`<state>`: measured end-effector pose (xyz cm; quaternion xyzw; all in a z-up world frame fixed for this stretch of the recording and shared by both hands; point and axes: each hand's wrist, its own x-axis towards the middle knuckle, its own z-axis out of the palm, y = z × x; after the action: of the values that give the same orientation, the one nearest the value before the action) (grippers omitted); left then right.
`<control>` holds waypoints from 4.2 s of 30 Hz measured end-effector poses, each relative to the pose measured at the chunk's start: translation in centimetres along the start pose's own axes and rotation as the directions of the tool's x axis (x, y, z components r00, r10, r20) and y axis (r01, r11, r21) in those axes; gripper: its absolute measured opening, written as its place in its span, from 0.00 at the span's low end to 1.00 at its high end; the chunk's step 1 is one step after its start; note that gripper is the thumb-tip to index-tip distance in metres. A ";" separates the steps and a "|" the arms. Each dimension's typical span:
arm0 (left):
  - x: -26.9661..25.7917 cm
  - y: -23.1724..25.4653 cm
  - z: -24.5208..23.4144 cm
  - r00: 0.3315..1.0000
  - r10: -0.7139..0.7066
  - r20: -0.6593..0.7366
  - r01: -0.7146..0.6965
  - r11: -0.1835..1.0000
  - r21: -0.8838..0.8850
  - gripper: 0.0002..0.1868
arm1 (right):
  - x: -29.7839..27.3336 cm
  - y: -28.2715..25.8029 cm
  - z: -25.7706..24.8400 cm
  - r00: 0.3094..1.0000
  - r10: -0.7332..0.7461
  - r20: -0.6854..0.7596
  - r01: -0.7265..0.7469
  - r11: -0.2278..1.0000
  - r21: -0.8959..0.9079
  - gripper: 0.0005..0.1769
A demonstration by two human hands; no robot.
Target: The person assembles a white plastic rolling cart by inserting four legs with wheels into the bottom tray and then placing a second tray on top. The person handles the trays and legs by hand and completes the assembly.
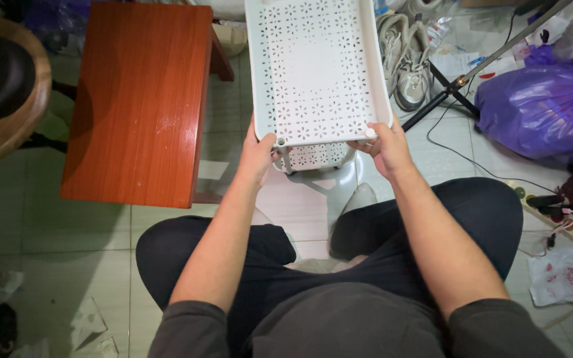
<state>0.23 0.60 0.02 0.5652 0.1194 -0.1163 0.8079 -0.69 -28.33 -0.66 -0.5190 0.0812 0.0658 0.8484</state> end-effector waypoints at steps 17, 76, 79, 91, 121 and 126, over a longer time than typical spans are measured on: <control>0.7 -1.3 -0.2 0.939 0.312 -0.143 -0.231 0.883 0.409 0.29 | 2.4 -0.9 -1.1 0.989 -0.002 -0.149 -0.025 0.984 -0.176 0.37; -1.3 3.2 -0.2 0.801 0.597 -0.045 -0.560 0.774 0.296 0.38 | 3.0 -0.4 1.2 0.895 -0.407 0.182 0.444 0.850 -0.283 0.51; -2.2 5.2 -0.9 0.796 0.603 -0.055 -0.561 0.768 0.310 0.38 | 2.4 -1.5 3.4 0.873 -0.424 0.240 0.484 0.805 -0.341 0.50; -6.8 12.5 -10.5 0.733 0.654 0.187 -0.531 0.379 0.758 0.34 | 3.0 -0.7 14.9 0.877 -0.341 0.337 0.403 0.905 -0.133 0.50; -11.7 8.7 -23.4 0.758 0.640 0.128 -0.236 0.085 0.968 0.23 | -0.5 9.1 23.5 0.699 -0.259 0.667 0.714 0.308 -0.628 0.31; -12.3 8.0 -19.3 0.803 0.448 0.394 -0.427 -0.030 0.904 0.28 | -1.9 7.1 23.3 0.397 0.011 0.918 0.910 -0.137 -0.392 0.29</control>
<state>-9.99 22.04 4.66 0.9533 -0.1629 0.1003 0.2337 -2.33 -4.37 4.02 -0.8295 -0.5193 -0.0724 0.1922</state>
